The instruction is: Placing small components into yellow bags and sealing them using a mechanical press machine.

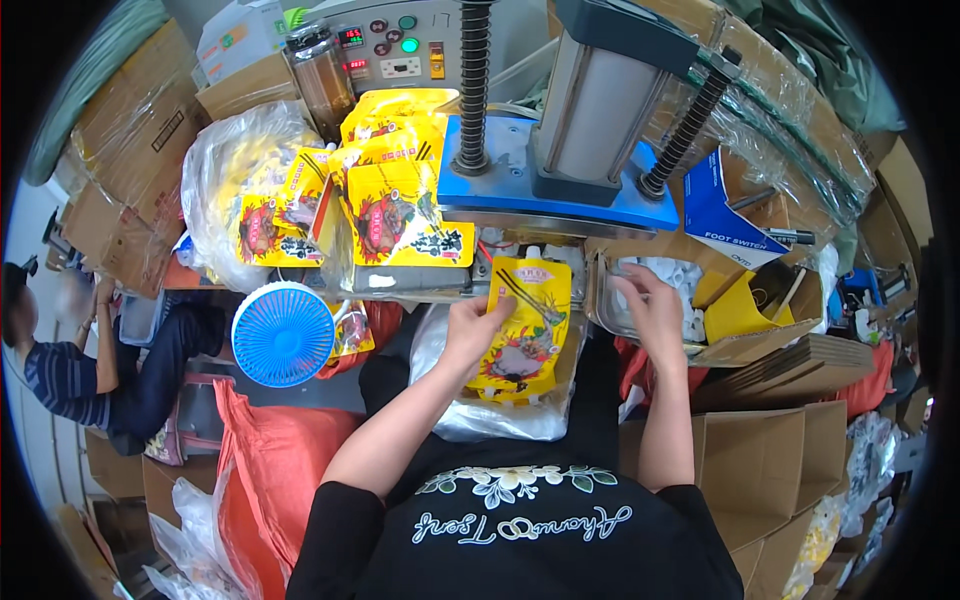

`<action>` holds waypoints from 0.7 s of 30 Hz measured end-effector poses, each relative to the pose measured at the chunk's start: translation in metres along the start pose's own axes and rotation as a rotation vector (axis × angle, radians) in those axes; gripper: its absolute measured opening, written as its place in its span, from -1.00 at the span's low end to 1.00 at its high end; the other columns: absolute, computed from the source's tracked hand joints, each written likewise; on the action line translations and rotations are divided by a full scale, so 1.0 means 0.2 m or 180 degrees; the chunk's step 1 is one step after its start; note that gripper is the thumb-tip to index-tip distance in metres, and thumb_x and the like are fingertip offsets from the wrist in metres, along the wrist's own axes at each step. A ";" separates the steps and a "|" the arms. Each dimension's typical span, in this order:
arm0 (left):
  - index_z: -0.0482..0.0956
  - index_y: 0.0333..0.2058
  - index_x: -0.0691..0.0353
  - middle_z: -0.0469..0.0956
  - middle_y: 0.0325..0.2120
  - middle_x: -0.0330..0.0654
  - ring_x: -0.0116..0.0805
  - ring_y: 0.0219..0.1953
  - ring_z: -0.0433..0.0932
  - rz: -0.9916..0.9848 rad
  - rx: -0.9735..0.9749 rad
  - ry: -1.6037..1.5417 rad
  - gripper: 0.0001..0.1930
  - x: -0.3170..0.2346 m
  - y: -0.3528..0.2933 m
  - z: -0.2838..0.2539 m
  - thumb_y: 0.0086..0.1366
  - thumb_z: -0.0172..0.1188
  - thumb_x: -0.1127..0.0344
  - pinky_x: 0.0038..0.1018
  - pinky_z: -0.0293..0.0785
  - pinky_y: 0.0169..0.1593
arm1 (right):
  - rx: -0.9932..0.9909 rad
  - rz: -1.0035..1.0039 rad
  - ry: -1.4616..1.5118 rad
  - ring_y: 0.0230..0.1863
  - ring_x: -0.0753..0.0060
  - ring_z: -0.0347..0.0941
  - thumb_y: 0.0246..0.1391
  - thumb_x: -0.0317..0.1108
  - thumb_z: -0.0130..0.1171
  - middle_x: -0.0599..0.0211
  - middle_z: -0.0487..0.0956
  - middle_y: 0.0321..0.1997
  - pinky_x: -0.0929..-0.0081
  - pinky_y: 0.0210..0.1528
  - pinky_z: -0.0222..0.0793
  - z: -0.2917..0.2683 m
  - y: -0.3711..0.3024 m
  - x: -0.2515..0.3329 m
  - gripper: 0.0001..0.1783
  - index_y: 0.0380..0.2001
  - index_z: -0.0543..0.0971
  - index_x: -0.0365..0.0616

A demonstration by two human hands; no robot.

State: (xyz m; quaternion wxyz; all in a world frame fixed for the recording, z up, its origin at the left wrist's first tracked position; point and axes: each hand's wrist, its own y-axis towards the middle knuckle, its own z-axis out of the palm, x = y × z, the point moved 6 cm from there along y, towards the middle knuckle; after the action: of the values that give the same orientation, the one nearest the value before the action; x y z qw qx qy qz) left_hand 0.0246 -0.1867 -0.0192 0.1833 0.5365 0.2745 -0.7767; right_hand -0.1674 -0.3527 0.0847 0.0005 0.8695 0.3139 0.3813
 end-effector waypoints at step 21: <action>0.64 -0.34 0.27 0.62 -0.33 -0.14 -0.18 -0.22 0.56 0.2352 -0.1195 0.3041 -0.88 -0.47 -0.18 -0.46 0.09 0.27 0.47 -0.21 0.28 0.06 | 0.0196 0.0103 0.1119 -0.37 0.58 0.40 0.04 -0.54 0.19 0.38 0.48 -0.25 0.64 -0.30 0.39 0.07 -0.04 -0.21 -0.71 -0.12 0.57 -0.22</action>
State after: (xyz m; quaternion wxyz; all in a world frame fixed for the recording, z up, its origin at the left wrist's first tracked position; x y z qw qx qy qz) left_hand 0.1044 -0.1025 0.0525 0.3877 0.8421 0.2543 -0.2756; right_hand -0.1834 -0.3647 0.0448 -0.0871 0.7940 0.3067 0.5176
